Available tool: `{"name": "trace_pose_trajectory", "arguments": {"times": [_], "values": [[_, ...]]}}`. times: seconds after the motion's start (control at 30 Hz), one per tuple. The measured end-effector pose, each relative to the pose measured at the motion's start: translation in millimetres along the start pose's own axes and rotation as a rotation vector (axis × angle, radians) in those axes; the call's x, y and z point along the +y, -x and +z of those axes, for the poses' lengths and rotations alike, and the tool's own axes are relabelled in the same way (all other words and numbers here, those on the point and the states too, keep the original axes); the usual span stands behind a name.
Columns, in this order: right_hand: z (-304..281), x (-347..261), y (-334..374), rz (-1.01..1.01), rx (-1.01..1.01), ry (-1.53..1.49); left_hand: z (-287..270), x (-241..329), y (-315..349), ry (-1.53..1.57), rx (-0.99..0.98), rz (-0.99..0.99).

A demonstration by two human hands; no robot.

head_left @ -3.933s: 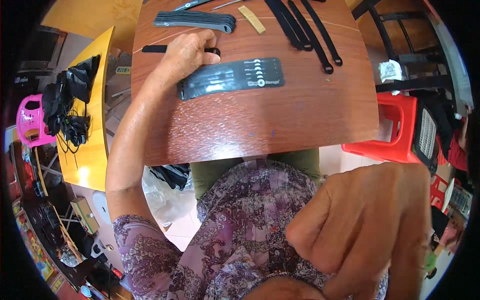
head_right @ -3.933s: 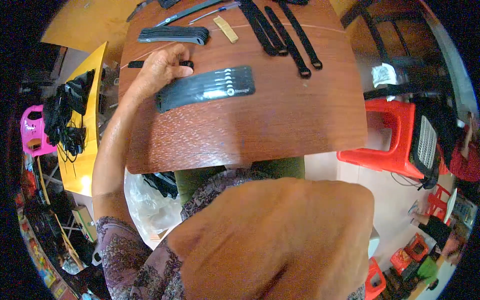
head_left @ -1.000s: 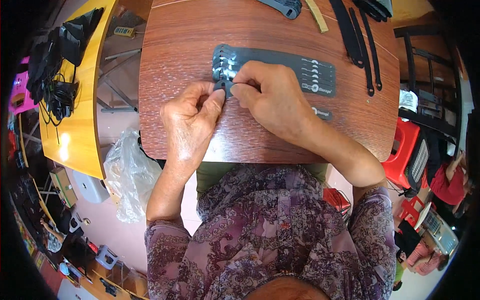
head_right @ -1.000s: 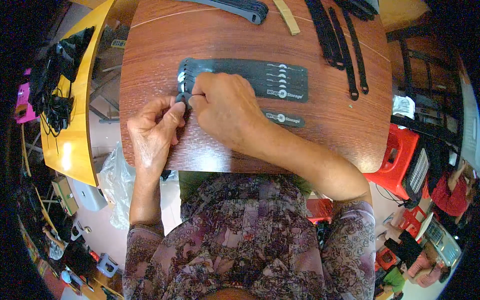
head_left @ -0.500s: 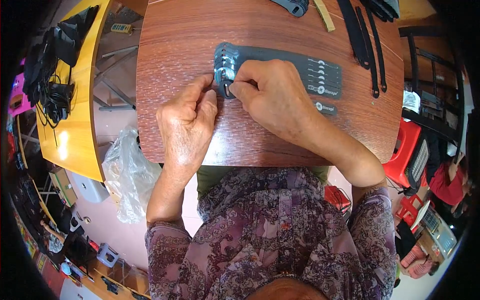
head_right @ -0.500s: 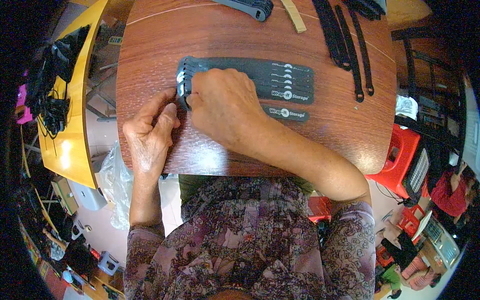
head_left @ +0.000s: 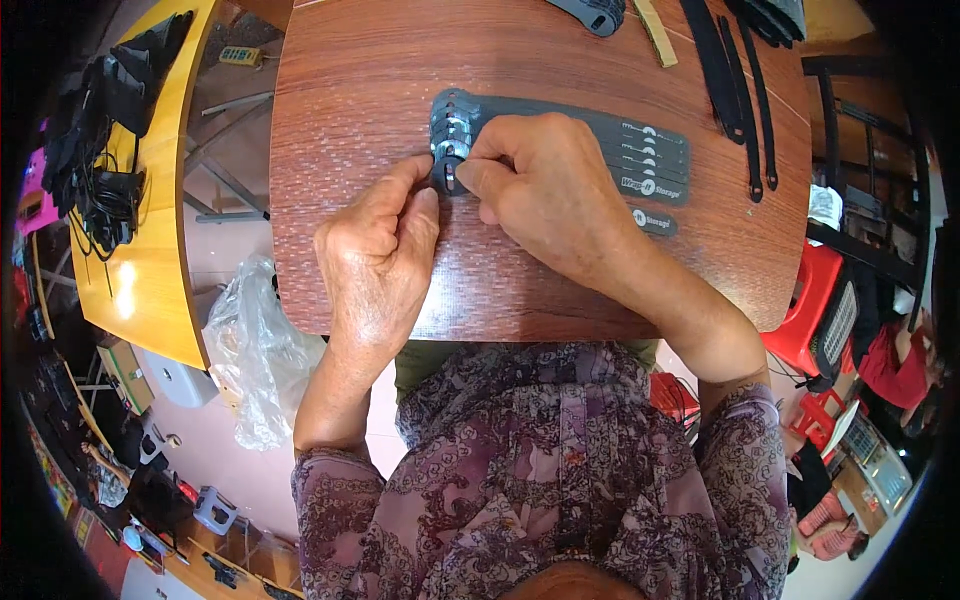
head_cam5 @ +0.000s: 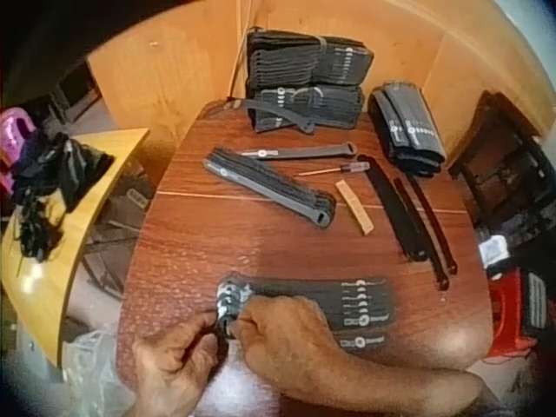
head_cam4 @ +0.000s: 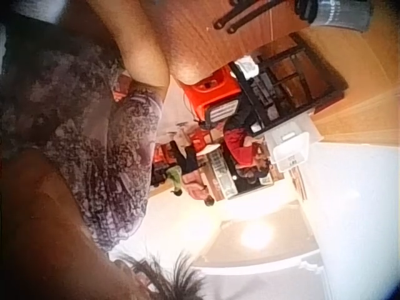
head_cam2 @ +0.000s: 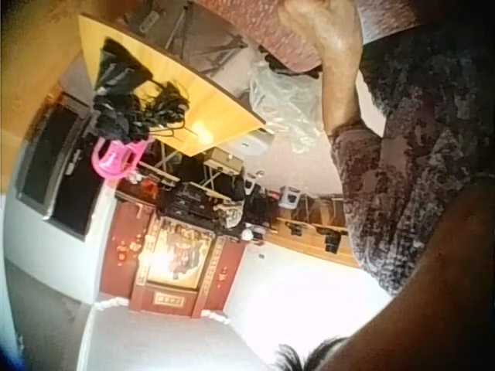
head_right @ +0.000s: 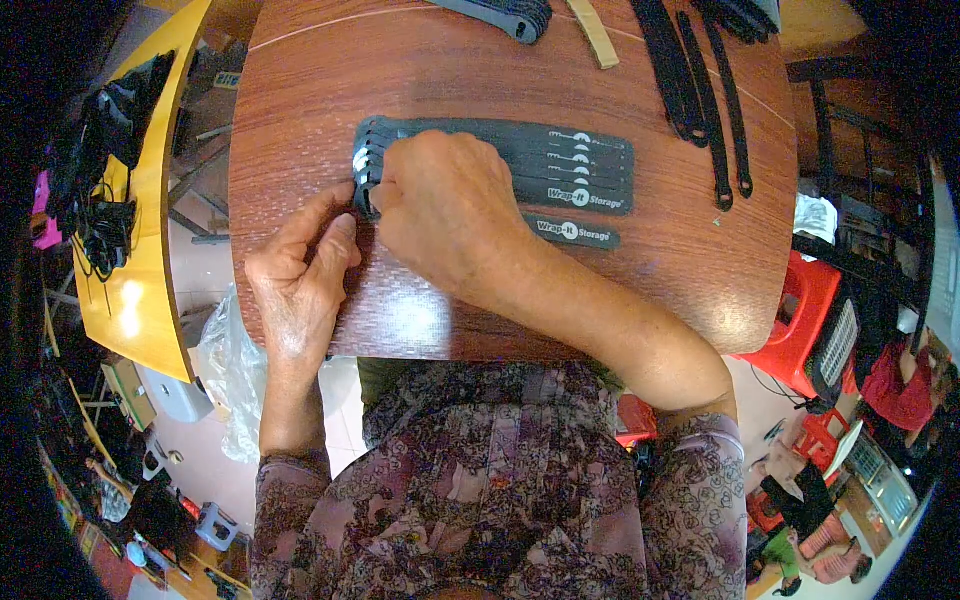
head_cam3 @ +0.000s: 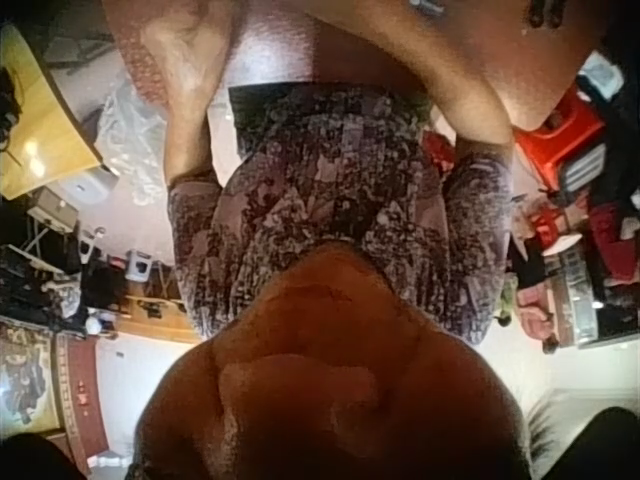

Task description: Trimming and stacking flexible black plastic straps at an industrial workspace.

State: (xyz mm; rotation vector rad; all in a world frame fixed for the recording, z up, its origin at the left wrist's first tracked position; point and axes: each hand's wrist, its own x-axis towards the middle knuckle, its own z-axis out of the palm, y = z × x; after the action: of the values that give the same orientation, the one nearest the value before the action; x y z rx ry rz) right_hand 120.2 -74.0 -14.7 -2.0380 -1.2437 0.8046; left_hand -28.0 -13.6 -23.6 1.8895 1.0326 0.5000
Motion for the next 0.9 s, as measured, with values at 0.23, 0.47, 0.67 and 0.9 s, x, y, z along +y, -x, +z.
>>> {"name": "trace_pose_trajectory", "arguments": {"times": [0.23, 0.47, 0.67, 0.9], "values": [[0.1, 0.4, -2.0, 0.021, 0.004, -0.048, 0.3, -0.9, 0.7, 0.017, 0.008, 0.008], [0.6, -1.8, -3.9, 0.032, 0.009, -0.032, -0.1, -2.3, 0.8, 0.023, 0.007, 0.023], [5.4, 1.9, -5.1, -0.053, 0.095, 0.081, 1.1, -4.6, -0.7, 0.003, 0.020, 0.048], [5.5, 0.0, -3.7, -0.024, 0.097, 0.093, 0.3, -2.8, 0.8, 0.011, 0.011, 0.048]]}}
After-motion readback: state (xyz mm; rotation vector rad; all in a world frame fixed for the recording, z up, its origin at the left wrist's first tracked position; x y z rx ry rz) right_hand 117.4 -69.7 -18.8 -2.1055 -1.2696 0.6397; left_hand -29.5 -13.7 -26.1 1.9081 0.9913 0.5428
